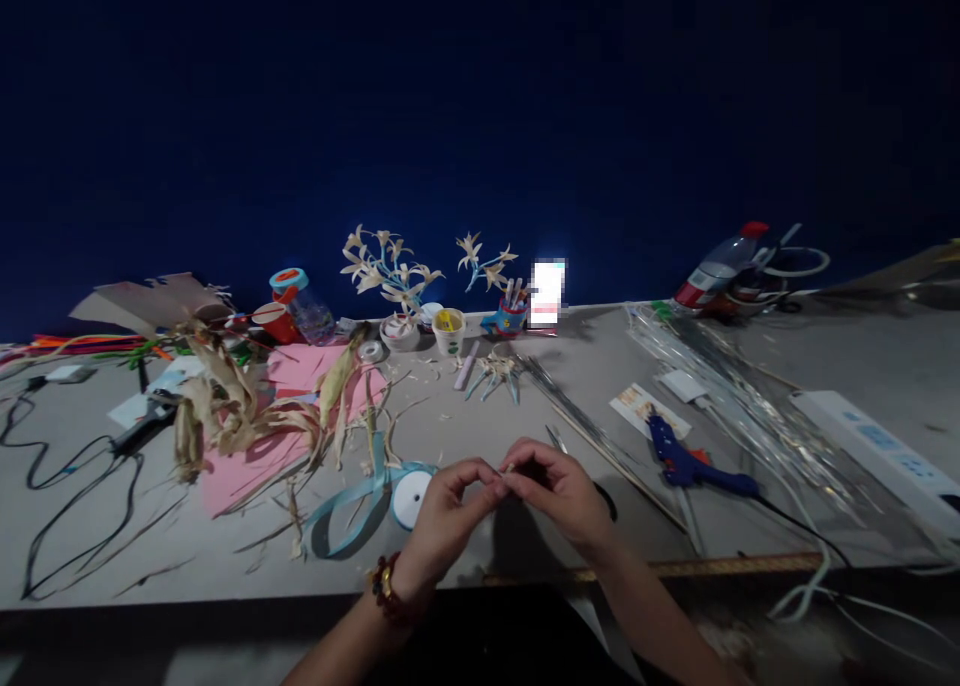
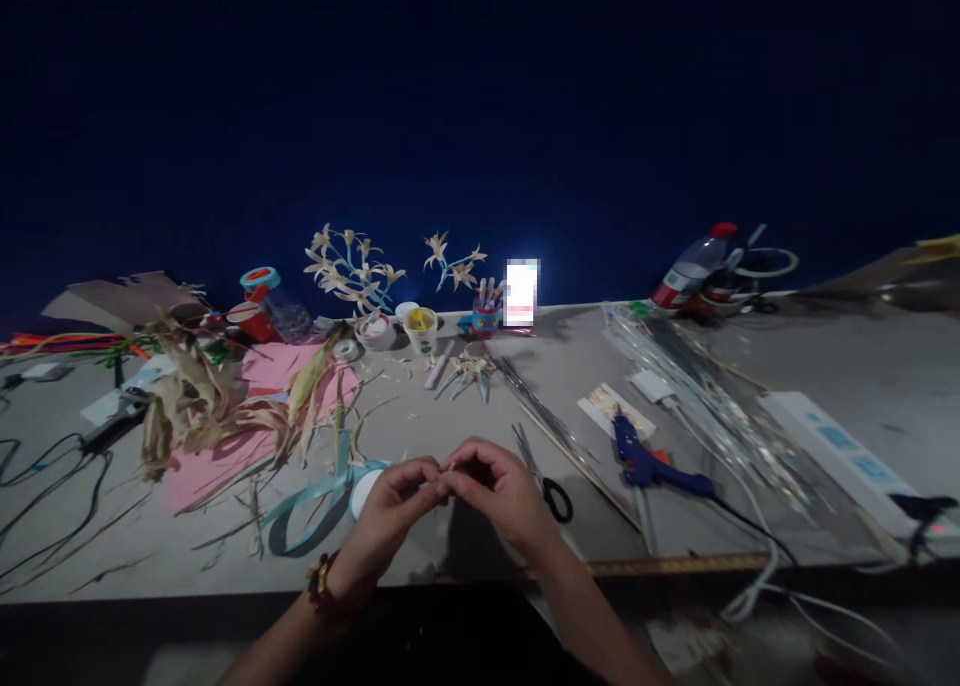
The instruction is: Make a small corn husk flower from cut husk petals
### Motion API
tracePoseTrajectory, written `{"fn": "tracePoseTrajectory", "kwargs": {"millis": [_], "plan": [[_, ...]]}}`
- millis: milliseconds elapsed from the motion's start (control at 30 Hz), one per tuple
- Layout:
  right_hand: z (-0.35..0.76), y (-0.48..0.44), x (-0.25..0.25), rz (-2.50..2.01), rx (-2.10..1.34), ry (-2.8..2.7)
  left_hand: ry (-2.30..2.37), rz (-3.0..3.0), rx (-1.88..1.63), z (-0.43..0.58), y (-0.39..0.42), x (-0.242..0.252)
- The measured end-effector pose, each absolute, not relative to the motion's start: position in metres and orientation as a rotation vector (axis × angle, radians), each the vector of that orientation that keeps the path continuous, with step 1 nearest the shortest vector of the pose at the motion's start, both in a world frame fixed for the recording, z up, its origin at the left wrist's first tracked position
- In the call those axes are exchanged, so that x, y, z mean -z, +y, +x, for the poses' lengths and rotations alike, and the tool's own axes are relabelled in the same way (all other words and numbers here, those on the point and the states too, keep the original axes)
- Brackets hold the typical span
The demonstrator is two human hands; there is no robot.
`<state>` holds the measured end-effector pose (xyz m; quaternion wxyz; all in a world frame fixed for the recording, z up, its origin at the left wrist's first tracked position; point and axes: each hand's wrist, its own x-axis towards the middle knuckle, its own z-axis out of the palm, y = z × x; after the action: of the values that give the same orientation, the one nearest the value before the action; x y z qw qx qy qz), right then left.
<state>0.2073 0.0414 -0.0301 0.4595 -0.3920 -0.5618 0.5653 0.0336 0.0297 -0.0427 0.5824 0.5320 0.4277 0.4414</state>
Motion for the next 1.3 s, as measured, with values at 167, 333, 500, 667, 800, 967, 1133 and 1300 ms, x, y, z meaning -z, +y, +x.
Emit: {"fn": "tracePoseTrajectory", "kwargs": {"millis": [167, 333, 500, 667, 800, 967, 1133, 1300], "plan": [[0.202, 0.038, 0.028, -1.021, -1.251, -1.404, 0.98, 1.106, -1.093, 0.033, 0.024, 0.05], [0.198, 0.037, 0.026, -1.067, -1.199, -1.412, 1.037, 1.152, -1.111, 0.031, 0.02, 0.054], [0.195, 0.037, 0.029, -1.088, -1.203, -1.408, 1.036, 1.146, -1.105, 0.03, 0.019, 0.053], [0.194, 0.037, 0.03, -1.093, -1.096, -1.466, 1.112, 1.219, -1.098, 0.028, 0.019, 0.054], [0.193, 0.037, 0.032, -1.069, -1.066, -1.487, 1.125, 1.226, -1.12, 0.029, 0.019, 0.056], [0.192, 0.039, 0.035, -1.083, -1.004, -1.5, 1.086, 1.197, -1.129, 0.029, 0.021, 0.062], [0.193, 0.039, 0.036, -1.11, -0.897, -1.516, 1.114, 1.17, -1.101, 0.026, 0.027, 0.069], [0.201, 0.039, 0.038, -1.102, -0.923, -1.523, 1.053, 0.987, -1.066, 0.029, 0.03, 0.075]]}}
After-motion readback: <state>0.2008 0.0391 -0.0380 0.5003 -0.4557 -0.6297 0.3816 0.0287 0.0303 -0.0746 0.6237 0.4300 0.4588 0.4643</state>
